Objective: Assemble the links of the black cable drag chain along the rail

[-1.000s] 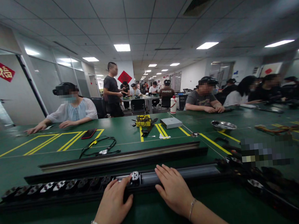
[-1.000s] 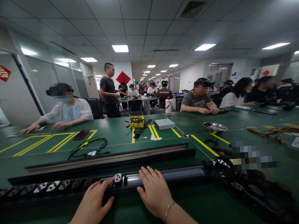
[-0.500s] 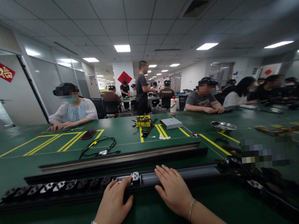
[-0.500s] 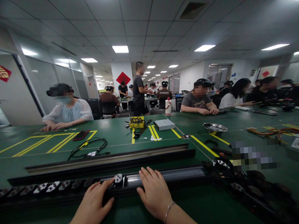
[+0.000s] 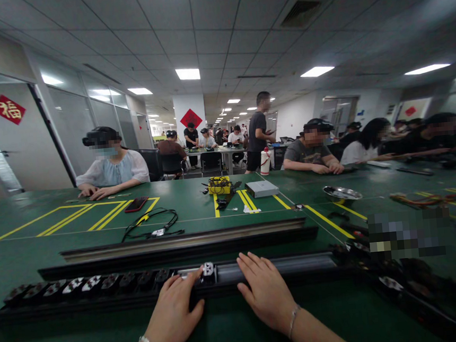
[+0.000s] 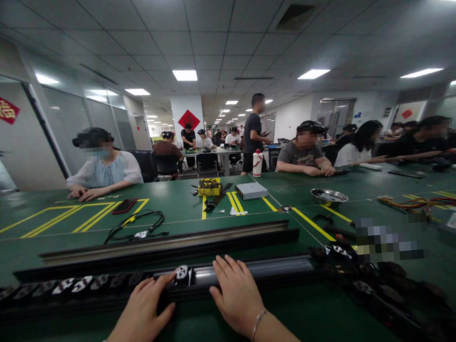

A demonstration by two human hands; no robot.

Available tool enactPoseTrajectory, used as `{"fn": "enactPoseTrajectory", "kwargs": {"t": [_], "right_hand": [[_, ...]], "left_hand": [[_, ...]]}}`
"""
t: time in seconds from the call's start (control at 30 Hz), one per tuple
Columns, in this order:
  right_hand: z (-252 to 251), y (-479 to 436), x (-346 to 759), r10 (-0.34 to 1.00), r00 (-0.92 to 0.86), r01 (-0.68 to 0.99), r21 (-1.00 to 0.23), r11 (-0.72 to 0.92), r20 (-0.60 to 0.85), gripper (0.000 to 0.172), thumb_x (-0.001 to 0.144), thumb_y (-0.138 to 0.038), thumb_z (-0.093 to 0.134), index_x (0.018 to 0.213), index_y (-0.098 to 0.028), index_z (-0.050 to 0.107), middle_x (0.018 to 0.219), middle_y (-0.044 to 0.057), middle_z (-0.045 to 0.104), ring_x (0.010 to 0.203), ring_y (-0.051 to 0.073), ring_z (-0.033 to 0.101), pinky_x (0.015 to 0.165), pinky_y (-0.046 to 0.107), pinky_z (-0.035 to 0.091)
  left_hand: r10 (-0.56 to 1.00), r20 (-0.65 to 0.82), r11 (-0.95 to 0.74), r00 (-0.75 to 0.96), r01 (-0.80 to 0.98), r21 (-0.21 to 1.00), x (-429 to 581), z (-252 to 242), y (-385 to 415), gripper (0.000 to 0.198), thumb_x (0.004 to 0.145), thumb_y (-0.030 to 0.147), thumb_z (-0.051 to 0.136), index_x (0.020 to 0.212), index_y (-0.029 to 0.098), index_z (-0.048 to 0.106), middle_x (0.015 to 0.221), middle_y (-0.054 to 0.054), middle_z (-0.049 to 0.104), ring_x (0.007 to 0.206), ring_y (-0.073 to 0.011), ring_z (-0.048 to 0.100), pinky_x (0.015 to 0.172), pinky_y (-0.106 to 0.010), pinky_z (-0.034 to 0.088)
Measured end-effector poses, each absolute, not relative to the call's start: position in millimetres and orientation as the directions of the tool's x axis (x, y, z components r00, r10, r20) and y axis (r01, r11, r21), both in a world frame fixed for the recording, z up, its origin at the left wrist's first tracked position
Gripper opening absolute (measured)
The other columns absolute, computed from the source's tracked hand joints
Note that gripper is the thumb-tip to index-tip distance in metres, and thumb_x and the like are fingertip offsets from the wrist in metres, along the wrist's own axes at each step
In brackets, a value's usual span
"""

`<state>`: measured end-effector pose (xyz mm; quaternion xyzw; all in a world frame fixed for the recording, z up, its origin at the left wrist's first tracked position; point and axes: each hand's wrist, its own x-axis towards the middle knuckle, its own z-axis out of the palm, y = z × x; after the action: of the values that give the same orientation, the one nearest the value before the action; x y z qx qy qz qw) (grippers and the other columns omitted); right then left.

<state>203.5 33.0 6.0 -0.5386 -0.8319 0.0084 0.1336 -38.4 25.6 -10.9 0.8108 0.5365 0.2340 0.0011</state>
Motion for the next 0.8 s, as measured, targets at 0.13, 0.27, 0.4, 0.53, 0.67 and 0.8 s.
{"fn": "enactPoseTrajectory", "kwargs": {"t": [0.13,0.27,0.4,0.53,0.67,0.8], "right_hand": [[5.5,33.2,203.4,0.897,-0.385,0.894,-0.152,0.421,0.216,0.052,0.089,-0.046,0.024,0.135,-0.023,0.032,0.140,0.002,0.031,0.128,0.020,0.025,0.103,0.037,0.017],[4.1,33.7,203.7,0.898,-0.381,0.891,-0.171,0.420,0.219,0.052,0.088,-0.046,0.024,0.135,-0.023,0.032,0.140,0.001,0.031,0.128,0.020,0.024,0.104,0.038,0.016],[5.1,33.4,203.8,0.898,-0.383,0.886,-0.190,0.423,0.215,0.053,0.088,-0.046,0.023,0.134,-0.022,0.033,0.141,0.001,0.031,0.128,0.021,0.024,0.104,0.037,0.015],[7.0,32.3,203.4,0.899,-0.383,0.889,-0.178,0.421,0.212,0.053,0.088,-0.047,0.023,0.134,-0.022,0.033,0.140,0.000,0.031,0.128,0.020,0.025,0.104,0.037,0.015],[5.7,32.3,203.3,0.896,-0.384,0.892,-0.162,0.423,0.225,0.053,0.089,-0.047,0.023,0.134,-0.022,0.033,0.140,0.001,0.032,0.128,0.020,0.025,0.104,0.037,0.016],[2.7,33.8,203.7,0.891,-0.389,0.890,-0.153,0.429,0.234,0.052,0.088,-0.047,0.025,0.134,-0.023,0.034,0.140,0.002,0.033,0.127,0.021,0.026,0.103,0.038,0.017]], "left_hand": [[0.876,0.367,-0.421,0.313,0.869,0.262,-37.9,-9.2,24.9,0.052,0.075,0.027,0.048,0.125,0.028,0.037,0.115,-0.003,0.059,0.103,-0.0197,0.055,0.099,-0.045,0.029],[0.881,0.355,-0.415,0.312,0.870,0.267,-37.2,-7.3,24.4,0.053,0.074,0.027,0.049,0.125,0.028,0.037,0.114,-0.002,0.060,0.103,-0.0196,0.055,0.100,-0.045,0.028],[0.881,0.353,-0.418,0.314,0.867,0.271,-37.5,-6.8,23.9,0.053,0.073,0.027,0.050,0.125,0.028,0.037,0.113,-0.002,0.060,0.104,-0.0198,0.054,0.101,-0.046,0.027],[0.882,0.343,-0.423,0.323,0.864,0.275,-37.9,-6.0,23.4,0.054,0.073,0.027,0.050,0.126,0.028,0.035,0.117,-0.002,0.058,0.106,-0.0192,0.053,0.102,-0.046,0.025],[0.891,0.325,-0.410,0.318,0.871,0.272,-36.2,-4.8,22.8,0.055,0.073,0.028,0.050,0.125,0.028,0.035,0.115,-0.002,0.060,0.105,-0.0193,0.053,0.102,-0.046,0.024],[0.894,0.325,-0.398,0.309,0.881,0.256,-34.1,-4.7,22.2,0.056,0.072,0.028,0.050,0.126,0.028,0.035,0.113,-0.002,0.060,0.105,-0.0196,0.053,0.102,-0.045,0.024]]}}
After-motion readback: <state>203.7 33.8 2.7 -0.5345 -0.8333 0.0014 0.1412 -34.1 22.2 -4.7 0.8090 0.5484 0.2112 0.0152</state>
